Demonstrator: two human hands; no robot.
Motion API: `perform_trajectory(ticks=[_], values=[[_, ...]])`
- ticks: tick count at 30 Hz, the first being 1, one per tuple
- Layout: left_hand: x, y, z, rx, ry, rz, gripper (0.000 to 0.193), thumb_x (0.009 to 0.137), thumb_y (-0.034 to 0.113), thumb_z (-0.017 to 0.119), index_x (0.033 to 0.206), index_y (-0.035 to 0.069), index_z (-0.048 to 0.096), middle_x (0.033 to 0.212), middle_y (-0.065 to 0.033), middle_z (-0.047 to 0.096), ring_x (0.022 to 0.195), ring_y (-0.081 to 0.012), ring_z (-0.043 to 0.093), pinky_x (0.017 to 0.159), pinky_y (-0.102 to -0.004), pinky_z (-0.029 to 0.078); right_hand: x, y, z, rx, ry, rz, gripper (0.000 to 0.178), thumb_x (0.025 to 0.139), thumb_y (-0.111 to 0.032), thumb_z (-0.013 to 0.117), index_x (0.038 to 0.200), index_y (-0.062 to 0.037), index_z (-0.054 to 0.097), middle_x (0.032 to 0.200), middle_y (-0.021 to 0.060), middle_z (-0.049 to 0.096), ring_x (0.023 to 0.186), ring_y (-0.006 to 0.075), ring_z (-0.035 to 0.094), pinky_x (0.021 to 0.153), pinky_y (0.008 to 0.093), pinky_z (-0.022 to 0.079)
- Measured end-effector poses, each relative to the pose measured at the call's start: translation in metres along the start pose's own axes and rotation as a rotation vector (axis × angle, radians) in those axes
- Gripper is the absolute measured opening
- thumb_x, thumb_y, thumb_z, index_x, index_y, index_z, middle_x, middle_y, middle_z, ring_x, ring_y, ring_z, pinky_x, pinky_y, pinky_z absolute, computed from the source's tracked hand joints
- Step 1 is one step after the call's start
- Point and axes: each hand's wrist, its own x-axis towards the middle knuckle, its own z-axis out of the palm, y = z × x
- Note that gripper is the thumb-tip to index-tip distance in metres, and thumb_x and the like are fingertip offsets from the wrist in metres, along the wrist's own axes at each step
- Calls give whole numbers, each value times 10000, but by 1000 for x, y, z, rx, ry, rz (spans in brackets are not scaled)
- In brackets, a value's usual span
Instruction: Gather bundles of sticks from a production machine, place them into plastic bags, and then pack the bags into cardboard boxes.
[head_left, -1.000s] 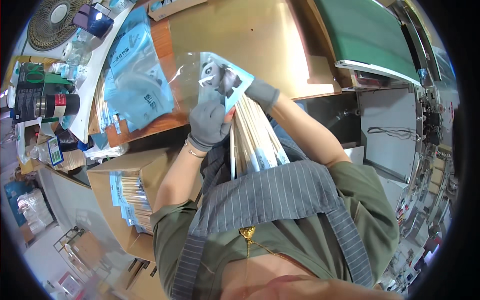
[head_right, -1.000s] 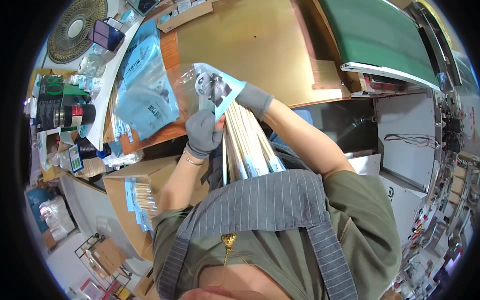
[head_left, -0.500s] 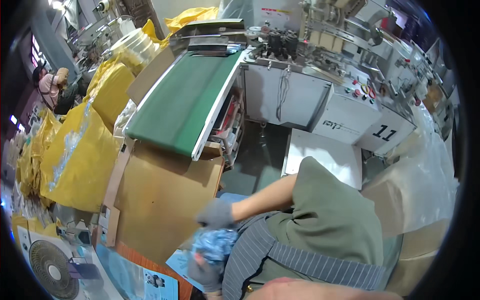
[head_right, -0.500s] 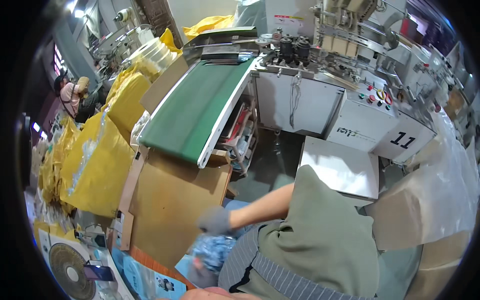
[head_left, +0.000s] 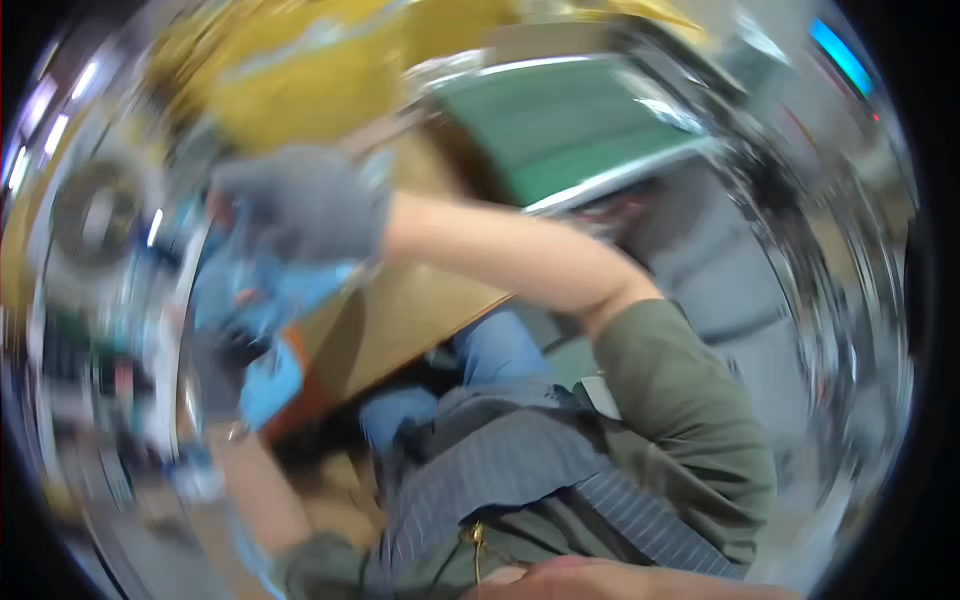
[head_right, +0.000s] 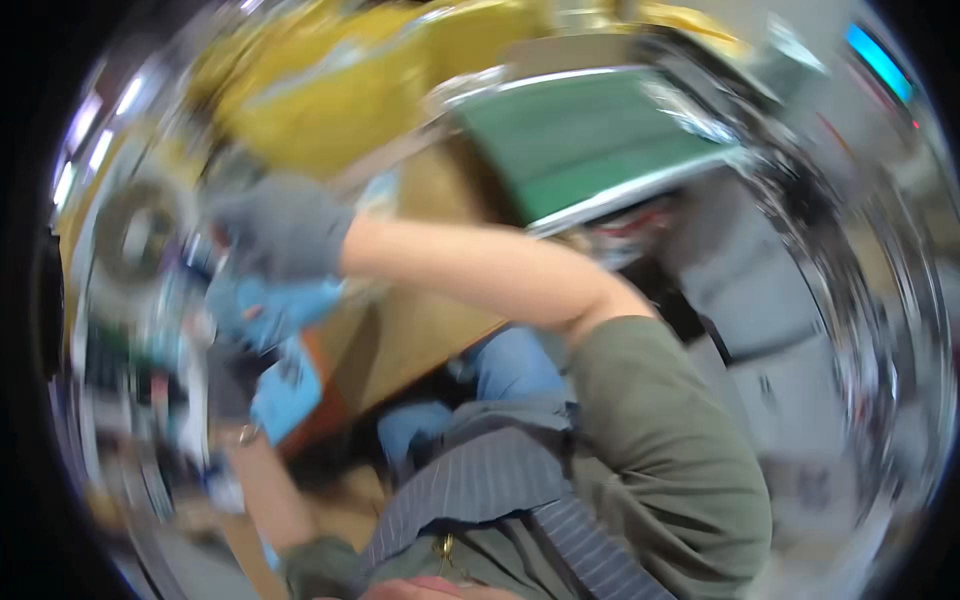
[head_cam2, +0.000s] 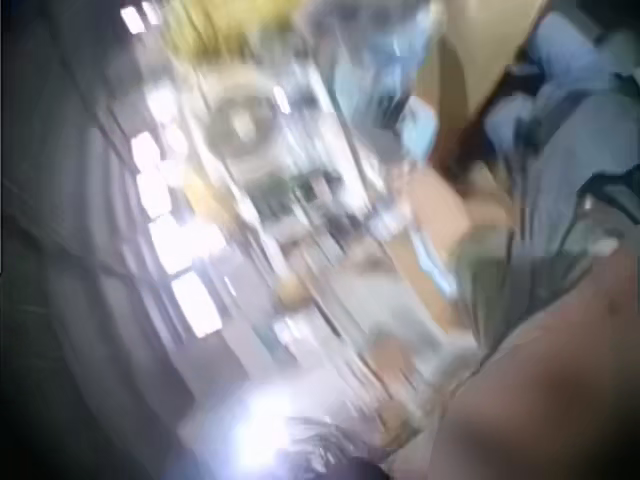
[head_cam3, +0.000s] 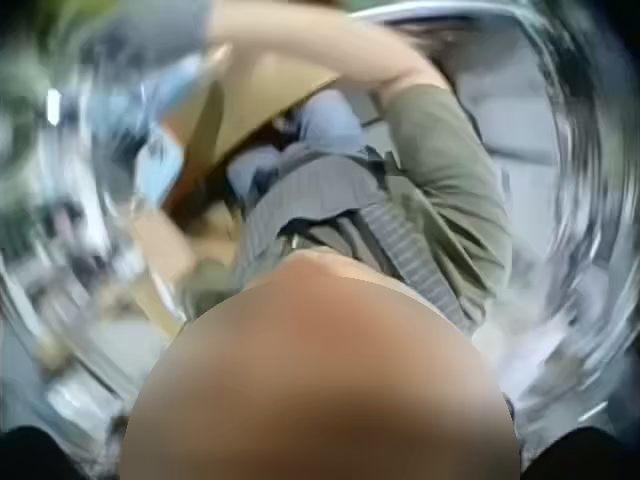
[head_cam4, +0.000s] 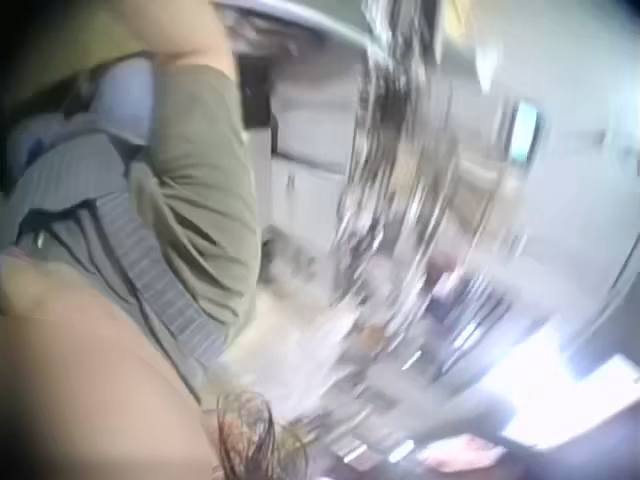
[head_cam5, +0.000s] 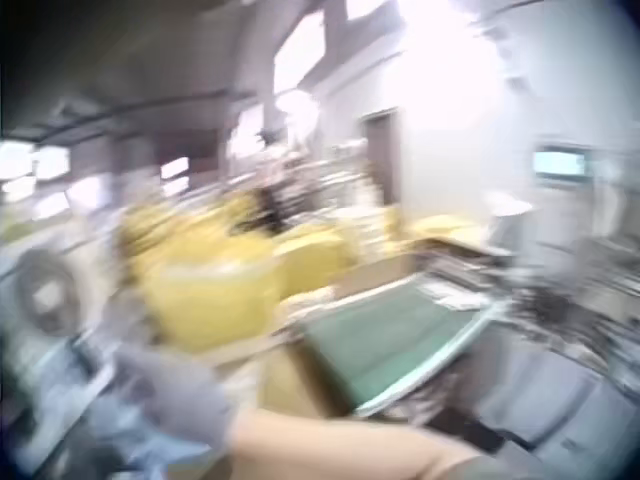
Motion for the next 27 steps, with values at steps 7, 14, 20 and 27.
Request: perform_trajectory(ticks=[7, 14, 20, 27], values=[[-92, -75, 81, -1128, 625, 67, 500, 888, 324, 591, 1251, -2, 479, 1091, -59, 557, 999, -224, 554, 919, -370, 457, -1, -73, 105, 337, -647, -517, 139, 730, -69, 560, 864, -74, 596, 729, 89, 524, 658, 298, 552, 587, 355, 441], [-246, -70, 28, -608, 866, 561, 578, 826, 278, 576, 1282, -54, 446, 1108, -149, 592, 941, -229, 611, 800, -320, 515, -25, -91, 223, 647, -514, -554, 301, 648, -77, 633, 946, -112, 605, 728, 84, 531, 601, 268, 553, 505, 371, 433], [-349, -147, -82, -327, 1572, -301, 289, 783, 134, 632, 1028, -16, 607, 893, -102, 657, 742, -192, 652, 623, -274, 522, -71, -109, 301, 360, -1249, -51, 262, 797, -115, 569, 1058, -119, 583, 840, 132, 633, 758, 323, 628, 634, 424, 493], [-420, -208, -98, -204, 1394, -877, 137, 748, 118, 676, 661, 18, 640, 561, -80, 569, 497, -189, 594, 454, -309, 462, -29, -157, 237, 343, -1489, 358, 237, 831, -192, 575, 1047, -98, 591, 880, 157, 656, 818, 346, 642, 698, 410, 513]])
